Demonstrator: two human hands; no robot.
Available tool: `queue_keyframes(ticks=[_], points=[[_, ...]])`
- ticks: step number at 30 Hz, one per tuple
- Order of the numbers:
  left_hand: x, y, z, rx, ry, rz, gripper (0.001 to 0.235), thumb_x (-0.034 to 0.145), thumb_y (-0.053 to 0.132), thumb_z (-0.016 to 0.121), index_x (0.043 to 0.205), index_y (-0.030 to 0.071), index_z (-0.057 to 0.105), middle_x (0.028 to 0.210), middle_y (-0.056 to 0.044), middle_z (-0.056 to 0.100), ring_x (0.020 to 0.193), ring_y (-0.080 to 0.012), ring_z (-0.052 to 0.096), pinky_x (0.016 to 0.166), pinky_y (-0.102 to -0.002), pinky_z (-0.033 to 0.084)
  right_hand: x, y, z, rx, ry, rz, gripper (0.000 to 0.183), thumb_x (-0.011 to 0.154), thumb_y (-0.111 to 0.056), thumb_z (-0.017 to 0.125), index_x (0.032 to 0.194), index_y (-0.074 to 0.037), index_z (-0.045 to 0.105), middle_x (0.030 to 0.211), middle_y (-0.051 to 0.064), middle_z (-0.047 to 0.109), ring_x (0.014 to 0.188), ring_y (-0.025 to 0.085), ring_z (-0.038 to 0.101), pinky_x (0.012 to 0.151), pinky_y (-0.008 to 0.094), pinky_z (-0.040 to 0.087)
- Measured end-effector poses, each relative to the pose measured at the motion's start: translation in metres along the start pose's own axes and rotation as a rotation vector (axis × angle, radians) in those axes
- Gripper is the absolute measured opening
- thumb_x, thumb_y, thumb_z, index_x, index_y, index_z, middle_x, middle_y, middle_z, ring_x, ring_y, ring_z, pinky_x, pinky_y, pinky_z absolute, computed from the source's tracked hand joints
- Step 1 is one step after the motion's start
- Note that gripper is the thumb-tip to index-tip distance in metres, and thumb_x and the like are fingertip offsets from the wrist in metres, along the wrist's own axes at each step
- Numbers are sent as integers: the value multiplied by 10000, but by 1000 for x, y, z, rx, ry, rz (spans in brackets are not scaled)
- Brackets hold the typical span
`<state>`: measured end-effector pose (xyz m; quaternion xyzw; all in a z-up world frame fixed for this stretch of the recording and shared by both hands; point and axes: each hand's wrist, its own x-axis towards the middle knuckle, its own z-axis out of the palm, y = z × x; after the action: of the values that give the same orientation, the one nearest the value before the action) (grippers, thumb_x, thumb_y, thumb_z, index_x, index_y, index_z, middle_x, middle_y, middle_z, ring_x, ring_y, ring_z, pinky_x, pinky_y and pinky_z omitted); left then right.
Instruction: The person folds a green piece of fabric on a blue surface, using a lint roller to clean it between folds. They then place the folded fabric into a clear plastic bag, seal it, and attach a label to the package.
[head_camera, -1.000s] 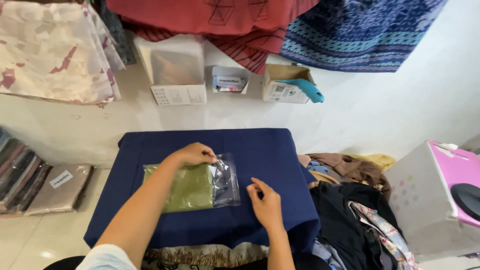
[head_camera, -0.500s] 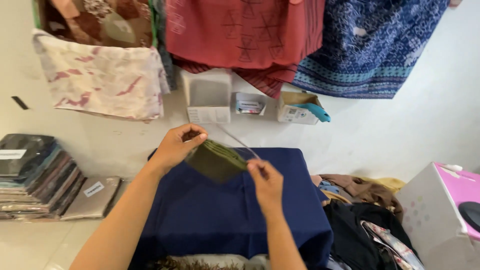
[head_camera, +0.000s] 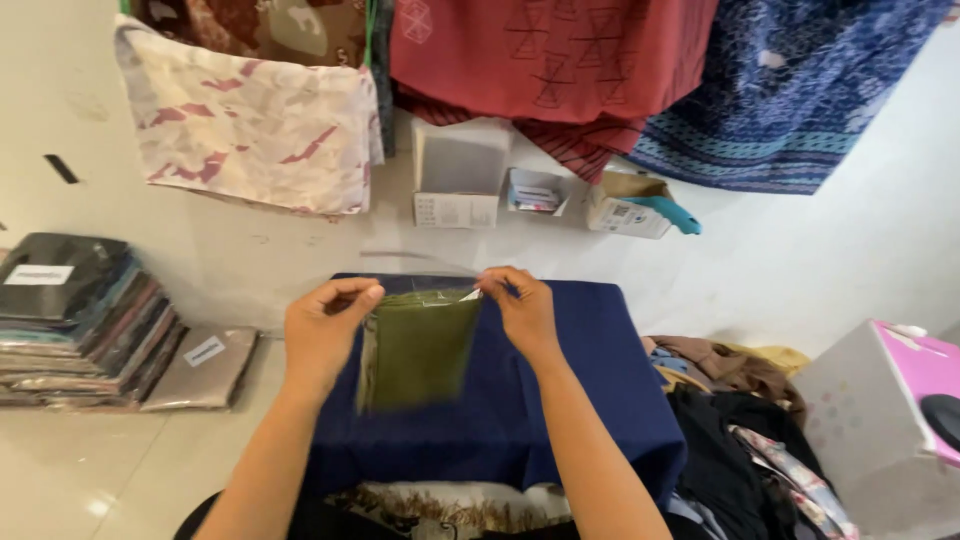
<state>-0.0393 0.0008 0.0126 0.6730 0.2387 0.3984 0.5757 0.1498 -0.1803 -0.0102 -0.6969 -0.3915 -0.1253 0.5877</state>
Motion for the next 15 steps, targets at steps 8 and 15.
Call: queue_keyframes(ticks=[8,15], points=[[-71,-56,55,396,61,856,119,781,168,855,842,248,792,897,51,756,845,-188,691,816,-356,519,-13,64,7,237,36,449,110,900,-64,769,1008,-59,790,1013,132,774,941,233,723,867,393,596],[-143,-119,138,468,-190,851,175,776,137,782,952,139,779,1000,21,695,912,-160,624,901,-363,443,-68,164,-53,635,28,892,133,978,39,623,1099,46,678,1079,172,684,966,262,679,957,369,582]])
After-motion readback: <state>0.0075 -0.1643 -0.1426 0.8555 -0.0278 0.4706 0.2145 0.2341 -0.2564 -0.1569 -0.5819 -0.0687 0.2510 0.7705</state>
